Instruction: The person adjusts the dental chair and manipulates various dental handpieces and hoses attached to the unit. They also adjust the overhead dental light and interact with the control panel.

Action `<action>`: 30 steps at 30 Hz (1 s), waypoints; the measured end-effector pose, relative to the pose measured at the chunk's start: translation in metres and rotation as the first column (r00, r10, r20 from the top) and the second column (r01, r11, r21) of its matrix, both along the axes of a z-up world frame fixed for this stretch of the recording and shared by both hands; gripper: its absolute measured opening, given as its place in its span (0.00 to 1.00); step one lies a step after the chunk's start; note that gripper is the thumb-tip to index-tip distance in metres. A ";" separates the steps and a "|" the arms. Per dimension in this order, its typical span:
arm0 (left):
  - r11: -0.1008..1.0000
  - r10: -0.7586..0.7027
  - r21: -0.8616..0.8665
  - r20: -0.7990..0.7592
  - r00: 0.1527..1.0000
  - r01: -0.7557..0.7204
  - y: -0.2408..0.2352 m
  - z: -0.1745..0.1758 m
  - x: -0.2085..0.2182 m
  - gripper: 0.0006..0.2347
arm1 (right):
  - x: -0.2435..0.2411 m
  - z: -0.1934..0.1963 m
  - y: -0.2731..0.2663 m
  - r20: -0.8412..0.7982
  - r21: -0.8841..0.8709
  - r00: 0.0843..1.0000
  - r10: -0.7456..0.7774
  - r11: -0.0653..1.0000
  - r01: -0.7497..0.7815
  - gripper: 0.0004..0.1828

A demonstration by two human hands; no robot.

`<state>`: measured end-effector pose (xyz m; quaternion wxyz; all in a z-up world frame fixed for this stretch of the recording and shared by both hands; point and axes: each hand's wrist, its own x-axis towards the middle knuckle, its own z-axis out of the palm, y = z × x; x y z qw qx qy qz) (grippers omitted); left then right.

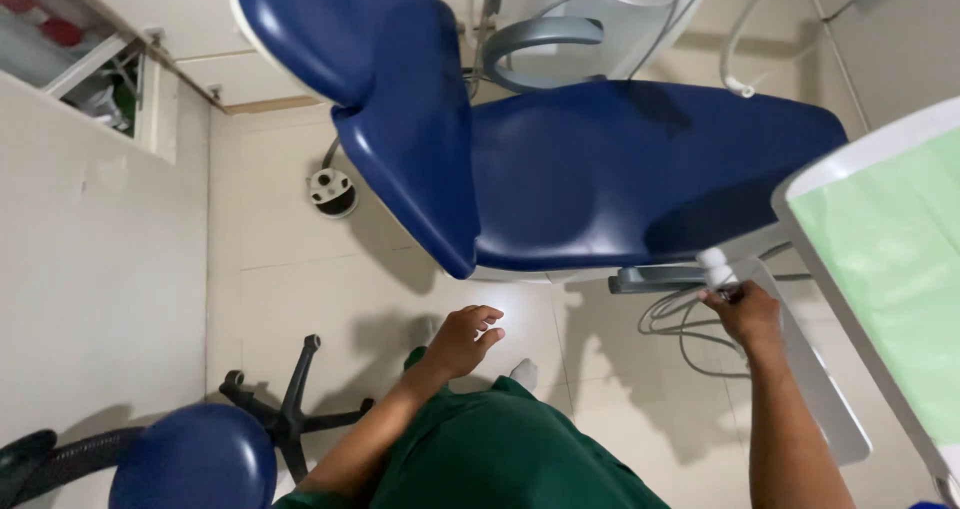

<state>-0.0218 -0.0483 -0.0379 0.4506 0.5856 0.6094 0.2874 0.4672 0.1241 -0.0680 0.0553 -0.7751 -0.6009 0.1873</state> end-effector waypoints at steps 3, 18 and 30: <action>1.000 0.003 -0.026 -0.006 1.000 -0.003 -0.006 -0.006 -0.011 0.15 | -0.003 0.005 0.000 0.029 -0.054 1.000 0.012 0.998 -0.010 0.34; 0.975 -0.222 0.008 -0.017 0.975 0.222 0.032 -0.004 -0.193 0.14 | -0.157 0.000 -0.115 0.359 0.562 0.864 -0.354 0.821 0.103 0.34; 0.901 -0.417 -0.259 -0.298 0.859 0.348 0.122 -0.069 -0.277 0.17 | -0.310 -0.028 -0.138 0.018 0.119 0.979 -0.202 0.973 0.199 0.25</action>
